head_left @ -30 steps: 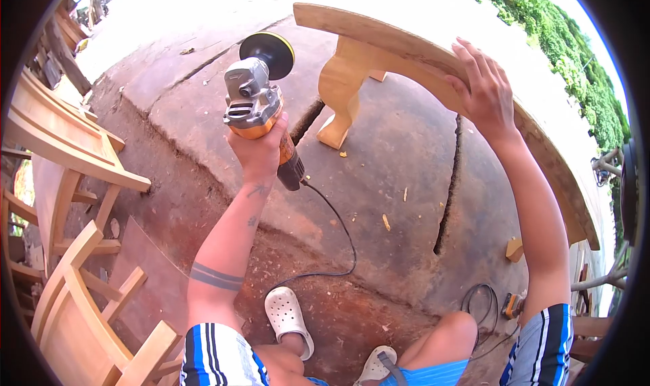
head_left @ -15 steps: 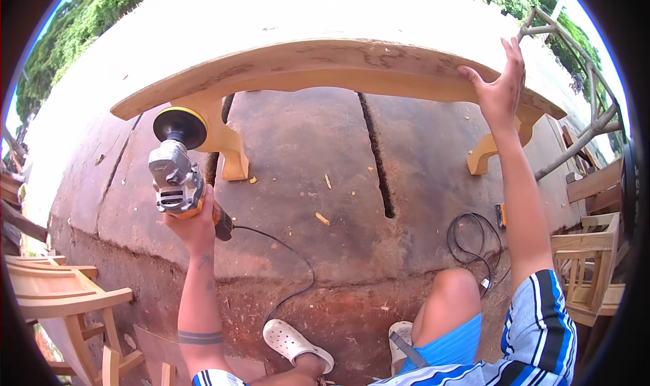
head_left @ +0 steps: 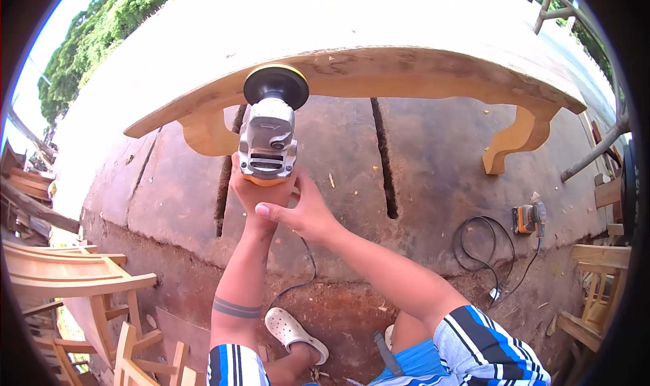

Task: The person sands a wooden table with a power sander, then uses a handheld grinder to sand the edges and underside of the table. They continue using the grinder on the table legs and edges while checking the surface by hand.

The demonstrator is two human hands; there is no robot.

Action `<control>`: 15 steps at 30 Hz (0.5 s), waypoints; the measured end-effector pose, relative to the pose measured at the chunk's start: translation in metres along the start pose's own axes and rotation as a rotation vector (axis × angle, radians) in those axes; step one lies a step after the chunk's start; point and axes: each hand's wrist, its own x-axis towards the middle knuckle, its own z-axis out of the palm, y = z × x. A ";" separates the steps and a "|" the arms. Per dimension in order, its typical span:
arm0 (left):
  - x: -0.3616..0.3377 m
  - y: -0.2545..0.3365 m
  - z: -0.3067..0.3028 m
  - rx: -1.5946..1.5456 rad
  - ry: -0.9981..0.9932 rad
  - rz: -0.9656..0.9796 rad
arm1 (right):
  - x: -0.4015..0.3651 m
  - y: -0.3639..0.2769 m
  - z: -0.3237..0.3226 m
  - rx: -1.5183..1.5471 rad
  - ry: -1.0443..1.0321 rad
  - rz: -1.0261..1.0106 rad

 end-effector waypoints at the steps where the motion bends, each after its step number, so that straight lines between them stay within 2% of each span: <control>1: -0.001 -0.001 0.003 0.036 0.008 0.049 | 0.002 -0.007 0.001 0.006 0.029 0.014; 2: -0.002 -0.003 0.006 0.071 0.015 0.100 | 0.005 -0.009 0.001 0.032 0.055 -0.010; 3: -0.003 -0.003 0.011 -0.021 0.020 0.058 | 0.009 -0.011 0.001 0.057 0.080 -0.036; 5: -0.002 -0.003 0.013 -0.091 0.032 0.136 | 0.013 -0.013 0.002 0.081 0.143 -0.079; 8: -0.009 0.011 0.021 -0.137 0.037 0.039 | 0.016 -0.012 -0.008 0.053 0.150 -0.093; 15: -0.016 0.010 0.048 -0.036 0.063 0.137 | 0.006 -0.022 -0.039 -0.026 0.159 -0.059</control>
